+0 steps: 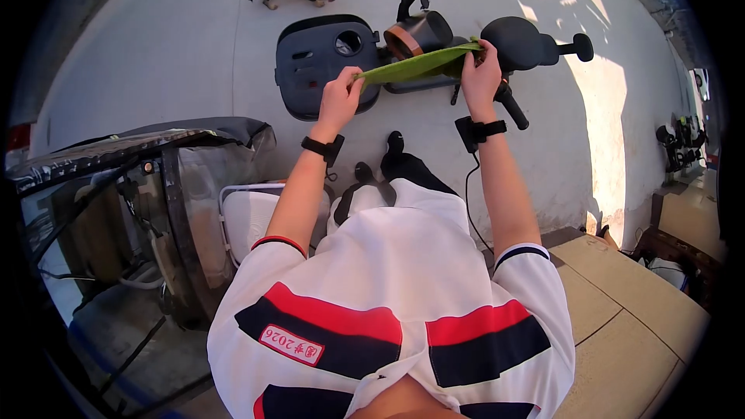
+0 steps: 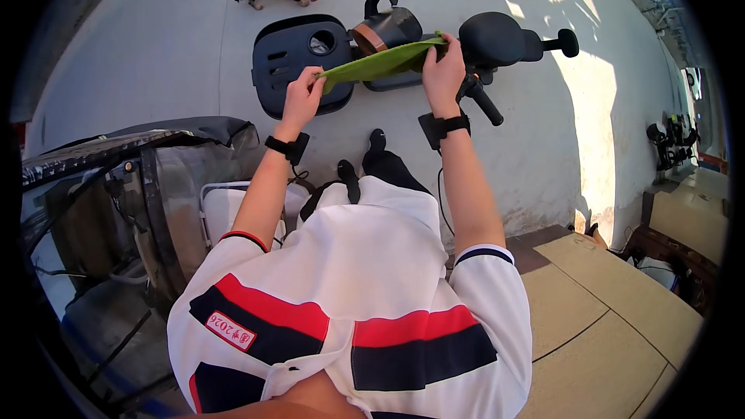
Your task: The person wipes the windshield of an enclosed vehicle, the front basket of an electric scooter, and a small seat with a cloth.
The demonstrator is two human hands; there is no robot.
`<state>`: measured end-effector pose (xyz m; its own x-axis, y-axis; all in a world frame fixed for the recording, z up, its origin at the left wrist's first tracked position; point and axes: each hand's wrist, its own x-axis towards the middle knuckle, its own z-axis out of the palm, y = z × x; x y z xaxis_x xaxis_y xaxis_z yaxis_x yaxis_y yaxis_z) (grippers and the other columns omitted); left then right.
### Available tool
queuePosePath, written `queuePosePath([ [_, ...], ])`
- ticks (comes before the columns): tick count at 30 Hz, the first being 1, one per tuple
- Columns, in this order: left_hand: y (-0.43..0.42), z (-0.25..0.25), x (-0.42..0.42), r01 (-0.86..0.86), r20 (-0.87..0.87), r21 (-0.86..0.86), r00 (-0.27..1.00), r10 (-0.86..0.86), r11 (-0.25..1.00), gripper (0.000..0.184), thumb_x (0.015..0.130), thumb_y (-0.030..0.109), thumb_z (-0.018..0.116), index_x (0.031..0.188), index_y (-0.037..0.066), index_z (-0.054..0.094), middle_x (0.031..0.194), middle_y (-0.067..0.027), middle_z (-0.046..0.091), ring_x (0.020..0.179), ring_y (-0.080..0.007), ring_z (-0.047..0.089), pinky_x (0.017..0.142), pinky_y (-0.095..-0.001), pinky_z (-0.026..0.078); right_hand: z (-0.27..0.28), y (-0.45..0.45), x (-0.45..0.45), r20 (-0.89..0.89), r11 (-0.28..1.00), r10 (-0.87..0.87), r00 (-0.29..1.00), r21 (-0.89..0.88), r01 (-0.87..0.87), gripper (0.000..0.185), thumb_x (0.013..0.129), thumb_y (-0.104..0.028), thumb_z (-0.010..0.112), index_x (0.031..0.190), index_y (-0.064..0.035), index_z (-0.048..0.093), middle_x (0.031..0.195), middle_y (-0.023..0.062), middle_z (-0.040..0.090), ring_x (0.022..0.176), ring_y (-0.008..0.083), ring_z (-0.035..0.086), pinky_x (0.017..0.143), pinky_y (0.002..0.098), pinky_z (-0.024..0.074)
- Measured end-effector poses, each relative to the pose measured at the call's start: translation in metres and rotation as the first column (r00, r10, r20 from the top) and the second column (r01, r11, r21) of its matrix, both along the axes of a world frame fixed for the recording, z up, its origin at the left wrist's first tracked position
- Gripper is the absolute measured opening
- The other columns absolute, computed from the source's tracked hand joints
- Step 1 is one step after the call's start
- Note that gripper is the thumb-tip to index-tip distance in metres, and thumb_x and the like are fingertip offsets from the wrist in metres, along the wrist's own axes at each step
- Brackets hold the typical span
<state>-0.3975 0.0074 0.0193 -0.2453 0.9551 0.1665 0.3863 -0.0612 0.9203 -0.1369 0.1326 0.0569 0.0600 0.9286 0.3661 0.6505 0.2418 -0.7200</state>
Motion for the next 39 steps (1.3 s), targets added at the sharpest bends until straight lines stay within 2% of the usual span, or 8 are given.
queuePosePath([
  [5, 0.017, -0.002, 0.002, -0.064, 0.005, 0.033, 0.998, 0.064, 0.997, 0.013, 0.093, 0.007, 0.064, 0.105, 0.003, 0.061, 0.071, -0.0152, 0.062, 0.061, -0.0273, 0.063, 0.061, -0.0333, 0.049, -0.021, 0.026, -0.022, 0.049, 0.991, 0.13, 0.99, -0.038, -0.128, 0.055, 0.093, -0.011, 0.058, 0.143, 0.0015, 0.039, 0.133, 0.0266, 0.055, 0.118, 0.0421, 0.057, 0.098, 0.0453, 0.0469],
  [9, 0.03, 0.006, -0.007, -0.082, -0.047, 0.055, 0.995, 0.085, 0.995, 0.014, 0.092, 0.006, 0.065, 0.105, 0.002, 0.061, 0.079, -0.015, 0.064, 0.068, -0.0267, 0.065, 0.064, -0.034, 0.051, -0.038, 0.046, -0.065, -0.041, 0.961, 0.193, 0.98, -0.194, -0.197, 0.059, 0.096, -0.015, 0.055, 0.148, 0.0027, 0.033, 0.137, 0.0272, 0.052, 0.125, 0.0426, 0.051, 0.105, 0.0483, 0.0407],
  [12, 0.041, 0.013, -0.014, -0.088, -0.106, 0.041, 0.99, 0.092, 0.995, 0.015, 0.091, 0.005, 0.065, 0.105, 0.002, 0.061, 0.088, -0.0149, 0.065, 0.075, -0.0272, 0.065, 0.07, -0.0343, 0.052, -0.059, 0.063, -0.089, 0.226, 0.976, 0.189, 0.956, -0.145, -0.159, 0.062, 0.096, -0.02, 0.057, 0.149, 0.0016, 0.032, 0.138, 0.0252, 0.052, 0.13, 0.0433, 0.046, 0.108, 0.053, 0.0347],
  [16, 0.058, 0.017, -0.009, -0.074, -0.131, 0.113, 0.988, 0.088, 0.991, 0.015, 0.091, 0.004, 0.064, 0.106, 0.001, 0.061, 0.095, -0.0156, 0.065, 0.081, -0.0288, 0.066, 0.074, -0.0349, 0.053, -0.063, 0.077, -0.097, 0.272, 0.976, 0.183, 0.945, -0.169, -0.141, 0.066, 0.097, -0.031, 0.055, 0.15, 0.0006, 0.031, 0.145, 0.0216, 0.047, 0.137, 0.0426, 0.039, 0.112, 0.0558, 0.0289],
  [22, 0.094, 0.007, 0.016, -0.019, -0.129, 0.101, 0.991, 0.032, 0.995, 0.019, 0.092, 0.006, 0.061, 0.111, 0.001, 0.06, 0.105, -0.0179, 0.065, 0.096, -0.0365, 0.064, 0.085, -0.0393, 0.051, -0.065, 0.088, -0.09, 0.266, 0.936, 0.109, 0.958, -0.351, -0.009, 0.074, 0.097, -0.043, 0.051, 0.152, 0.002, 0.028, 0.15, 0.0239, 0.041, 0.142, 0.044, 0.033, 0.115, 0.0564, 0.0236],
  [26, 0.112, 0.011, 0.034, 0.09, -0.115, 0.049, 0.99, -0.084, 0.995, 0.026, 0.094, 0.009, 0.059, 0.119, 0.002, 0.057, 0.115, -0.02, 0.063, 0.109, -0.04, 0.06, 0.093, -0.0408, 0.048, -0.076, 0.083, -0.085, 0.28, 0.954, 0.065, 0.958, -0.299, 0.022, 0.073, 0.098, -0.047, 0.049, 0.148, 0.0044, 0.034, 0.146, 0.0259, 0.044, 0.139, 0.0443, 0.035, 0.113, 0.0571, 0.0258],
  [31, 0.13, -0.014, 0.037, 0.243, -0.166, 0.039, 0.958, -0.234, 0.969, 0.043, 0.096, 0.017, 0.059, 0.135, 0.003, 0.048, 0.133, -0.0224, 0.056, 0.123, -0.04, 0.053, 0.101, -0.0395, 0.044, -0.076, 0.066, -0.078, 0.326, 0.98, 0.12, 0.938, -0.191, -0.059, 0.057, 0.101, -0.034, 0.047, 0.144, 0.0027, 0.042, 0.141, 0.0226, 0.05, 0.132, 0.0445, 0.044, 0.109, 0.0582, 0.0335],
  [39, 0.138, -0.025, 0.015, 0.243, 0.004, -0.136, 0.969, -0.245, 0.96, 0.04, 0.098, 0.024, 0.058, 0.133, 0.006, 0.05, 0.112, -0.0249, 0.066, 0.106, -0.0439, 0.063, 0.09, -0.0432, 0.05, -0.066, 0.038, -0.07, 0.305, 0.951, 0.301, 0.903, -0.03, -0.307, 0.049, 0.096, -0.019, 0.057, 0.142, -0.0036, 0.049, 0.141, 0.0213, 0.05, 0.133, 0.0428, 0.044, 0.108, 0.0564, 0.0353],
])
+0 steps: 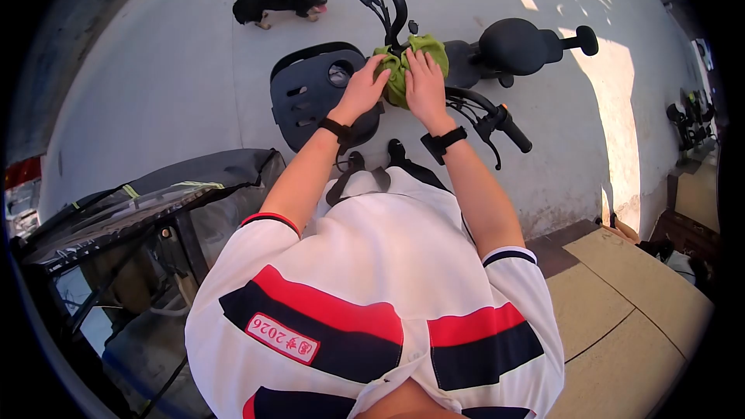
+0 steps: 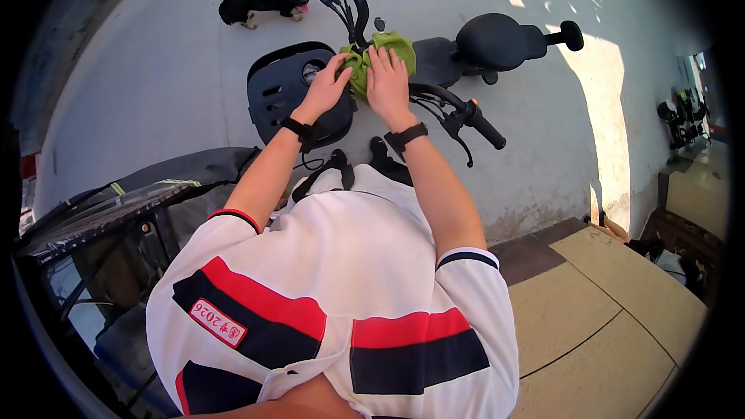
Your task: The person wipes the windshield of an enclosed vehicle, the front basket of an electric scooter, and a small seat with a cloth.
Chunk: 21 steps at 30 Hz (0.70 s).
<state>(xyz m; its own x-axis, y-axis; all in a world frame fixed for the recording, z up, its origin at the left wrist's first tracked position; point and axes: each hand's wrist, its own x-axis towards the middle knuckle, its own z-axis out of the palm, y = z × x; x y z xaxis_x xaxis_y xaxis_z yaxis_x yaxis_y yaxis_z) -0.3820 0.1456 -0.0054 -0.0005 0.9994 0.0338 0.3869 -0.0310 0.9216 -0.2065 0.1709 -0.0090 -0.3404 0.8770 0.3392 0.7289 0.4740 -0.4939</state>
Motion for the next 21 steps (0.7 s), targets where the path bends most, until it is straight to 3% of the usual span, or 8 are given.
queuePosePath([
  [2, 0.002, -0.002, -0.004, -0.008, -0.01, -0.037, 1.0, 0.007, 0.999, 0.04, 0.098, 0.026, 0.057, 0.132, 0.006, 0.051, 0.108, -0.0252, 0.068, 0.103, -0.0448, 0.064, 0.089, -0.0439, 0.051, 0.007, -0.003, 0.002, 0.015, 0.998, 0.052, 0.999, 0.019, -0.052, 0.049, 0.094, -0.018, 0.058, 0.141, -0.0044, 0.05, 0.141, 0.0208, 0.05, 0.134, 0.0432, 0.043, 0.107, 0.0569, 0.0352],
  [8, 0.005, -0.012, -0.014, -0.043, -0.04, -0.112, 0.998, 0.039, 0.993, 0.042, 0.1, 0.031, 0.053, 0.132, 0.005, 0.052, 0.111, -0.0282, 0.066, 0.108, -0.0451, 0.062, 0.09, -0.0447, 0.051, 0.019, -0.025, -0.012, 0.13, 0.995, -0.039, 0.991, 0.097, 0.026, 0.055, 0.092, -0.02, 0.062, 0.143, -0.0047, 0.047, 0.144, 0.0193, 0.048, 0.135, 0.0459, 0.038, 0.109, 0.0586, 0.0327],
  [11, 0.006, -0.033, -0.017, -0.059, 0.032, -0.092, 0.998, 0.063, 0.994, 0.043, 0.1, 0.031, 0.053, 0.134, 0.004, 0.052, 0.111, -0.0284, 0.066, 0.109, -0.0444, 0.063, 0.091, -0.0442, 0.05, 0.022, -0.031, -0.01, 0.202, 0.996, 0.008, 0.979, 0.082, -0.025, 0.058, 0.091, -0.02, 0.064, 0.144, -0.0065, 0.047, 0.145, 0.0179, 0.047, 0.137, 0.0442, 0.038, 0.111, 0.0574, 0.0315],
  [14, 0.005, -0.035, -0.02, -0.073, 0.009, -0.168, 0.997, 0.076, 0.983, 0.041, 0.102, 0.027, 0.053, 0.135, 0.002, 0.051, 0.116, -0.0232, 0.068, 0.112, -0.0342, 0.066, 0.093, -0.0377, 0.051, 0.025, -0.04, -0.005, 0.181, 0.99, 0.109, 0.977, 0.073, -0.124, 0.056, 0.09, -0.019, 0.064, 0.143, -0.0082, 0.049, 0.144, 0.0159, 0.049, 0.137, 0.0425, 0.038, 0.112, 0.0556, 0.0318],
  [21, 0.006, -0.012, -0.024, 0.018, 0.025, -0.035, 1.0, -0.017, 0.999, 0.034, 0.097, 0.019, 0.061, 0.127, 0.002, 0.059, 0.115, -0.0227, 0.068, 0.107, -0.0335, 0.068, 0.089, -0.0361, 0.052, 0.022, -0.025, 0.003, -0.01, 0.995, 0.093, 0.996, 0.02, -0.093, 0.051, 0.091, -0.019, 0.062, 0.14, -0.0086, 0.053, 0.145, 0.0154, 0.05, 0.135, 0.0385, 0.043, 0.112, 0.0532, 0.033],
])
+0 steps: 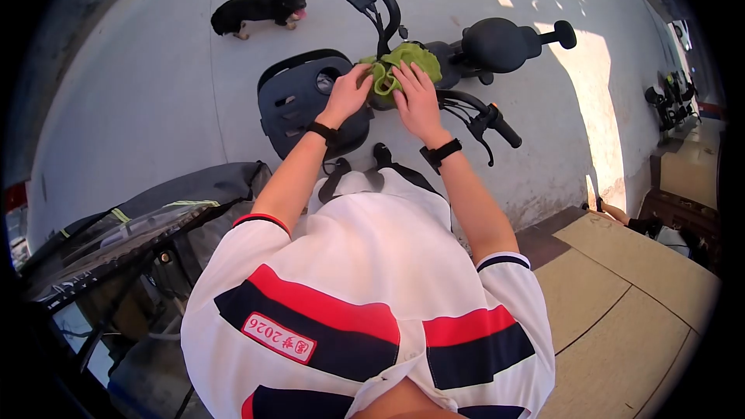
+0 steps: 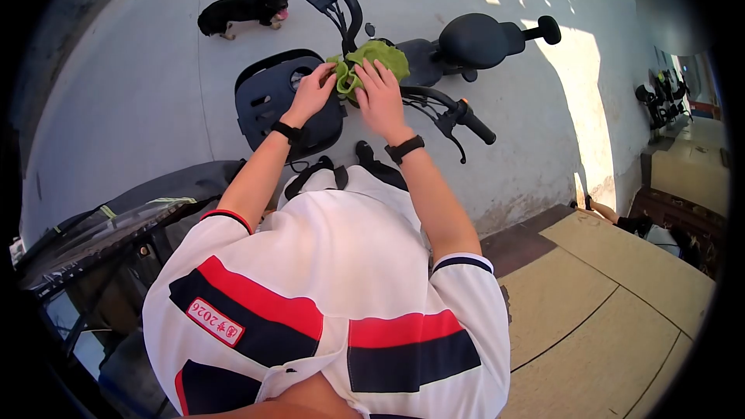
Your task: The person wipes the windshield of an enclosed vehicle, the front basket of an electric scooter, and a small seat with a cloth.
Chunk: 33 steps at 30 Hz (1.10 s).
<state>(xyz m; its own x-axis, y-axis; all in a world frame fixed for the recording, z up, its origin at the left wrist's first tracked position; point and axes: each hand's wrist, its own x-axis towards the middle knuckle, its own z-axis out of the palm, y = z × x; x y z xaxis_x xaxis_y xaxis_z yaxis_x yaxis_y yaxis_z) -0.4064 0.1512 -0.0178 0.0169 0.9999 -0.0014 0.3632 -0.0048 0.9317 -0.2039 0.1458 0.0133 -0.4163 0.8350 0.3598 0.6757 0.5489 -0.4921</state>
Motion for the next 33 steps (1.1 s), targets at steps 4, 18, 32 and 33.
queuePosePath([
  [4, -0.005, 0.035, 0.0, 0.123, -0.135, 0.071, 0.984, -0.113, 0.99, 0.031, 0.09, 0.017, 0.067, 0.118, 0.004, 0.065, 0.109, -0.0223, 0.069, 0.097, -0.0379, 0.068, 0.085, -0.039, 0.054, -0.015, 0.027, -0.007, -0.016, 0.993, -0.121, 0.993, -0.008, 0.121, 0.05, 0.095, -0.027, 0.059, 0.142, -0.0106, 0.052, 0.147, 0.0152, 0.049, 0.135, 0.0381, 0.043, 0.111, 0.0525, 0.0328],
  [18, -0.016, 0.047, 0.011, 0.182, -0.08, 0.121, 0.982, -0.173, 0.976, 0.042, 0.088, 0.014, 0.069, 0.127, 0.004, 0.059, 0.119, -0.0231, 0.066, 0.107, -0.0382, 0.065, 0.089, -0.0383, 0.053, -0.049, 0.062, -0.004, 0.12, 0.89, -0.41, 0.904, -0.166, 0.426, 0.06, 0.102, -0.041, 0.046, 0.145, 0.0008, 0.041, 0.148, 0.023, 0.044, 0.135, 0.0471, 0.039, 0.11, 0.0561, 0.0331],
  [32, 0.02, -0.003, -0.003, 0.082, 0.022, -0.035, 0.996, -0.081, 0.996, 0.054, 0.085, 0.03, 0.072, 0.129, 0.001, 0.06, 0.113, -0.0223, 0.07, 0.105, -0.0346, 0.069, 0.092, -0.0371, 0.053, -0.009, 0.013, -0.006, 0.126, 0.992, -0.121, 0.985, -0.008, 0.123, 0.059, 0.092, -0.023, 0.063, 0.145, -0.0057, 0.044, 0.151, 0.0171, 0.042, 0.138, 0.0439, 0.036, 0.111, 0.0604, 0.0306],
  [33, 0.02, 0.0, -0.003, 0.081, -0.015, -0.066, 0.997, -0.082, 0.995, 0.054, 0.086, 0.03, 0.071, 0.129, 0.0, 0.06, 0.112, -0.0228, 0.07, 0.105, -0.0348, 0.069, 0.092, -0.0373, 0.053, -0.008, 0.013, -0.007, 0.124, 0.996, -0.091, 0.988, -0.005, 0.092, 0.058, 0.091, -0.023, 0.063, 0.144, -0.007, 0.046, 0.151, 0.0159, 0.042, 0.139, 0.0434, 0.036, 0.112, 0.0603, 0.0303],
])
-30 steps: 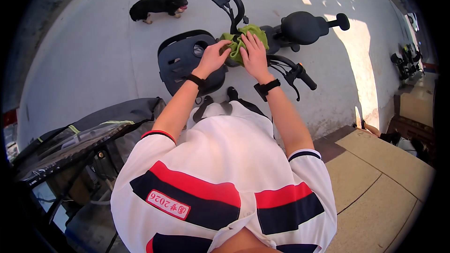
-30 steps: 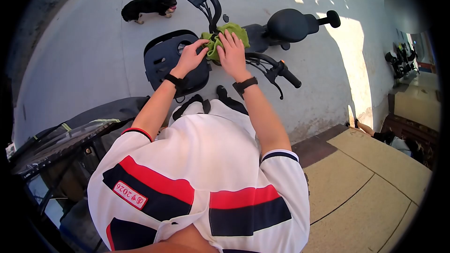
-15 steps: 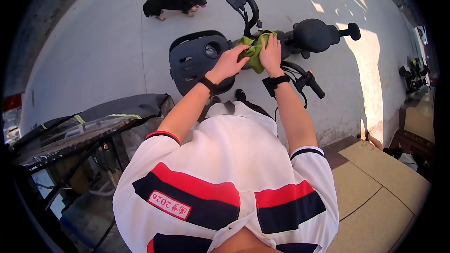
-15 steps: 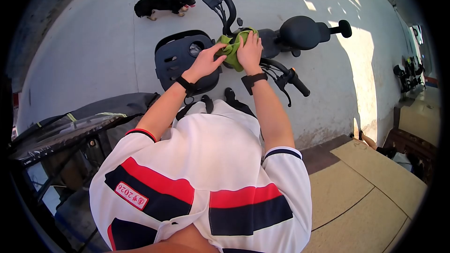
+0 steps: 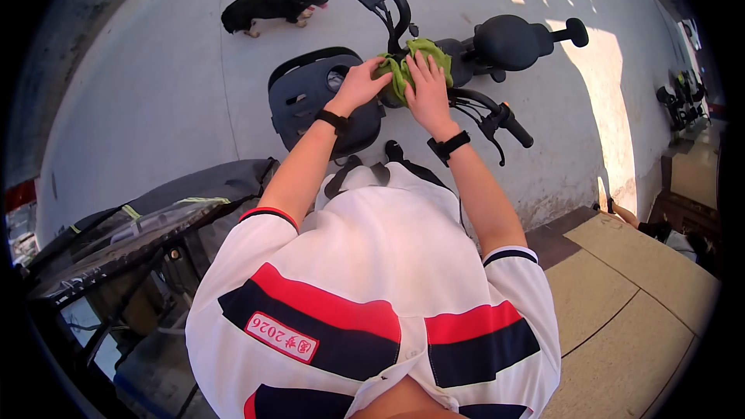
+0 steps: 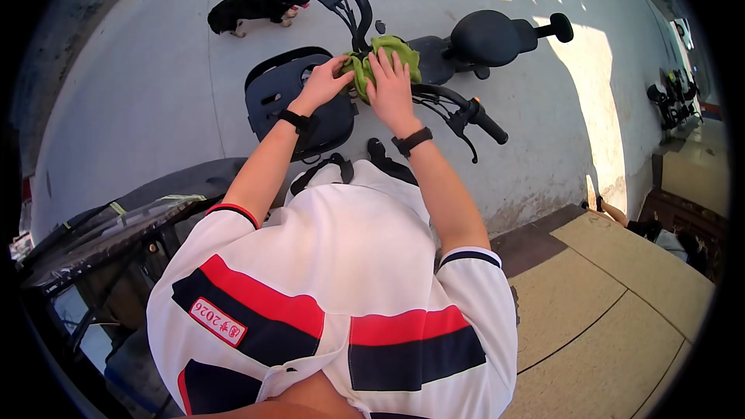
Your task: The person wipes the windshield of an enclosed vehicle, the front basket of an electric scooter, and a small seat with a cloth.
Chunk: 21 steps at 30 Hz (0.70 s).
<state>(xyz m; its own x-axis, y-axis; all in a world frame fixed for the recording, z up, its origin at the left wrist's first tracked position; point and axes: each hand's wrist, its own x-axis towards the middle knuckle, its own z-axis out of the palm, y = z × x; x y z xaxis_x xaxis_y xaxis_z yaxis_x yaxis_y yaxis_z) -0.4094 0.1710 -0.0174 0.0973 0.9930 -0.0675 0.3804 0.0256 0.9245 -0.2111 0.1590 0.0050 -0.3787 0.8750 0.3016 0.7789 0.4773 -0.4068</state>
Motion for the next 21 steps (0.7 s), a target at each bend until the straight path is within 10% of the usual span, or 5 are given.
queuePosePath([
  [5, -0.001, 0.019, -0.002, -0.014, -0.139, -0.13, 0.99, -0.004, 0.991, 0.049, 0.093, 0.026, 0.065, 0.132, -0.003, 0.056, 0.113, -0.024, 0.07, 0.104, -0.0324, 0.07, 0.091, -0.0366, 0.053, 0.0, 0.011, -0.01, 0.024, 1.0, -0.017, 1.0, 0.023, 0.017, 0.054, 0.09, -0.026, 0.064, 0.14, -0.0102, 0.052, 0.151, 0.0125, 0.043, 0.14, 0.0413, 0.035, 0.111, 0.0621, 0.0289],
  [21, -0.02, 0.057, 0.013, 0.257, -0.199, 0.249, 0.957, -0.21, 0.934, 0.041, 0.089, 0.019, 0.069, 0.123, -0.001, 0.062, 0.111, -0.0229, 0.068, 0.1, -0.0398, 0.066, 0.088, -0.0392, 0.053, -0.03, 0.047, -0.007, -0.042, 0.904, -0.395, 0.918, -0.198, 0.379, 0.058, 0.101, -0.042, 0.048, 0.146, -0.0051, 0.043, 0.15, 0.0184, 0.044, 0.14, 0.0394, 0.037, 0.113, 0.0569, 0.0286],
])
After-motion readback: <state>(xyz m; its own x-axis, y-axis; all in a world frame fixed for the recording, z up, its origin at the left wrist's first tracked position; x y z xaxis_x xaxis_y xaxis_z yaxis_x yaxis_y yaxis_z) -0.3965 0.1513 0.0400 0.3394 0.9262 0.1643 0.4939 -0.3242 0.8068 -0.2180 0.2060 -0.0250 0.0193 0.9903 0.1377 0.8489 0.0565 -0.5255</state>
